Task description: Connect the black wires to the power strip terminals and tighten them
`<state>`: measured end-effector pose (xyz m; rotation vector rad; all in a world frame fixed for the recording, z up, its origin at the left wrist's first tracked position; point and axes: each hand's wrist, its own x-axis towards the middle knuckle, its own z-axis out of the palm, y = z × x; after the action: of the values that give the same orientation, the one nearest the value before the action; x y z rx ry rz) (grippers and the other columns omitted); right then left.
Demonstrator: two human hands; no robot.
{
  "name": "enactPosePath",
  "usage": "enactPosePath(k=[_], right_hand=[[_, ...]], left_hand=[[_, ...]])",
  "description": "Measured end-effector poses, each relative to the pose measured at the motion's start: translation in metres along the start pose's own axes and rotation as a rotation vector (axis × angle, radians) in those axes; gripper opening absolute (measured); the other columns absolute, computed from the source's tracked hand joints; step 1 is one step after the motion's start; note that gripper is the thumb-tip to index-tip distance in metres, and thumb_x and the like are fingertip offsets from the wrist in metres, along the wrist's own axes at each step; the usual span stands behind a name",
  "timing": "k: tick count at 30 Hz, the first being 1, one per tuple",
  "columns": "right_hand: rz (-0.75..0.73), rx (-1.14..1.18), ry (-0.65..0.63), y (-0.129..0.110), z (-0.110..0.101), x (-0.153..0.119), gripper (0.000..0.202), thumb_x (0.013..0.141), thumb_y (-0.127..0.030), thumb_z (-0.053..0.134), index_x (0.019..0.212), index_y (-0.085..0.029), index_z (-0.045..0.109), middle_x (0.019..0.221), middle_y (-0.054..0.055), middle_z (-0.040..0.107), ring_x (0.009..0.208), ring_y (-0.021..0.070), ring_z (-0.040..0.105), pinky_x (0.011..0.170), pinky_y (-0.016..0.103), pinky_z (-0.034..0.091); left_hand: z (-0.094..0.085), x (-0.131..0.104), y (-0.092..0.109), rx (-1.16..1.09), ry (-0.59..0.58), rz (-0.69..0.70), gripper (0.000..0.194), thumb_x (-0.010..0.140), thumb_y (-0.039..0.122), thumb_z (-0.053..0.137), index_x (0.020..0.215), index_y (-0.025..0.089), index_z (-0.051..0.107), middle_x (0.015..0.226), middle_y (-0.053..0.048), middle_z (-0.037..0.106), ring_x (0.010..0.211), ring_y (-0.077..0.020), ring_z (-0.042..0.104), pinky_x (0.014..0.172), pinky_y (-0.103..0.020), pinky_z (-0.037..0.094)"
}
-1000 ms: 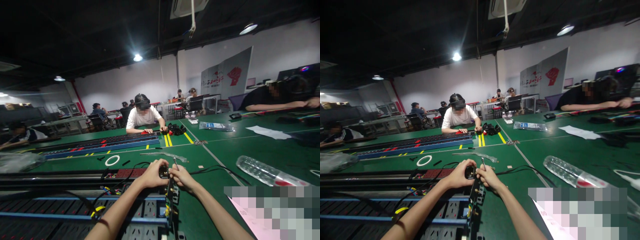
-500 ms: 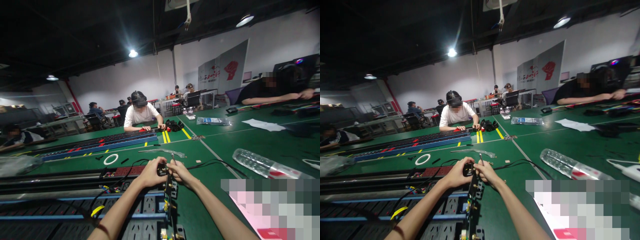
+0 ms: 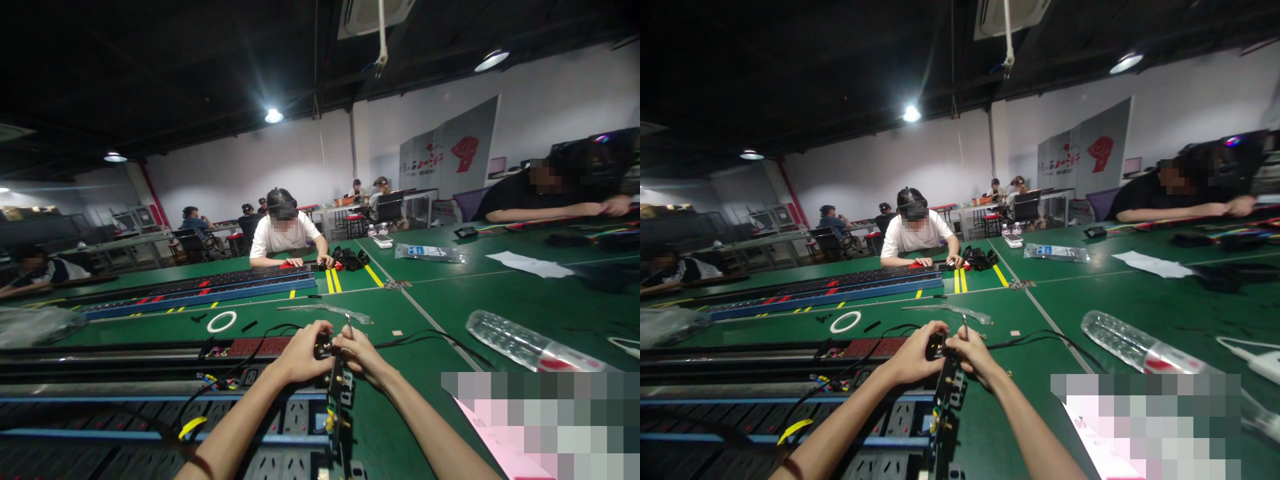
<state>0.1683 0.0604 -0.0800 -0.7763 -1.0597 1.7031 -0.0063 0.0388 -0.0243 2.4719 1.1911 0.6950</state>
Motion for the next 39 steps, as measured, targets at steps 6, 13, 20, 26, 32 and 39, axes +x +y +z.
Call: enactPosePath(k=[6,13,20,26,32,39], right_hand=[[0.016,-0.019,0.015,0.003,-0.001,0.004,0.059,0.06,-0.041,0.078,0.077,-0.026,0.023,0.05,-0.014,0.045,0.031,0.0014,0.023,0.033,0.017,0.007],[-0.037,0.048,0.02,-0.006,0.001,-0.004,0.058,0.058,-0.034,0.081,0.076,-0.025,0.027,0.062,-0.012,0.049,0.037,0.0003,0.028,0.032,0.015,0.01],[-0.055,-0.026,0.051,0.003,0.0,0.002,0.06,0.059,-0.041,0.081,0.075,-0.026,0.025,0.05,-0.015,0.04,0.031,0.001,0.024,0.029,0.016,0.012],[-0.069,-0.026,0.007,0.003,0.0,0.001,0.056,0.062,-0.041,0.078,0.075,-0.026,0.025,0.052,-0.014,0.041,0.033,0.0011,0.025,0.03,0.015,0.013],[-0.053,-0.051,0.025,0.001,0.001,-0.002,0.053,0.062,-0.034,0.076,0.075,-0.026,0.025,0.051,-0.015,0.039,0.032,0.0009,0.023,0.03,0.017,0.012],[-0.048,-0.02,0.02,-0.001,0.001,-0.001,0.054,0.062,-0.038,0.076,0.076,-0.026,0.025,0.056,-0.013,0.047,0.031,0.0006,0.026,0.029,0.015,0.012]], left_hand=[[0.0,-0.001,0.0,0.018,-0.012,0.001,0.051,0.081,0.034,0.069,0.127,0.024,0.05,0.118,-0.008,0.064,0.106,-0.0275,0.06,0.094,-0.04,0.048],[0.0,-0.001,-0.003,-0.01,-0.017,0.0,0.062,0.078,0.023,0.067,0.136,0.024,0.043,0.131,-0.01,0.06,0.117,-0.0291,0.057,0.103,-0.044,0.044],[-0.001,0.0,-0.001,-0.013,-0.029,-0.004,0.06,0.077,0.022,0.069,0.133,0.025,0.048,0.126,-0.008,0.062,0.113,-0.0279,0.058,0.101,-0.042,0.046],[0.0,0.0,-0.001,-0.017,-0.028,-0.008,0.061,0.076,0.021,0.069,0.133,0.025,0.048,0.125,-0.007,0.063,0.112,-0.0276,0.059,0.1,-0.042,0.046],[-0.001,0.0,-0.003,-0.032,-0.024,0.001,0.061,0.077,0.024,0.072,0.134,0.025,0.048,0.124,-0.008,0.063,0.112,-0.0276,0.059,0.1,-0.042,0.047],[-0.001,0.0,-0.004,-0.052,-0.028,-0.001,0.066,0.074,0.026,0.076,0.134,0.024,0.047,0.127,-0.009,0.063,0.114,-0.0288,0.059,0.099,-0.042,0.048]])
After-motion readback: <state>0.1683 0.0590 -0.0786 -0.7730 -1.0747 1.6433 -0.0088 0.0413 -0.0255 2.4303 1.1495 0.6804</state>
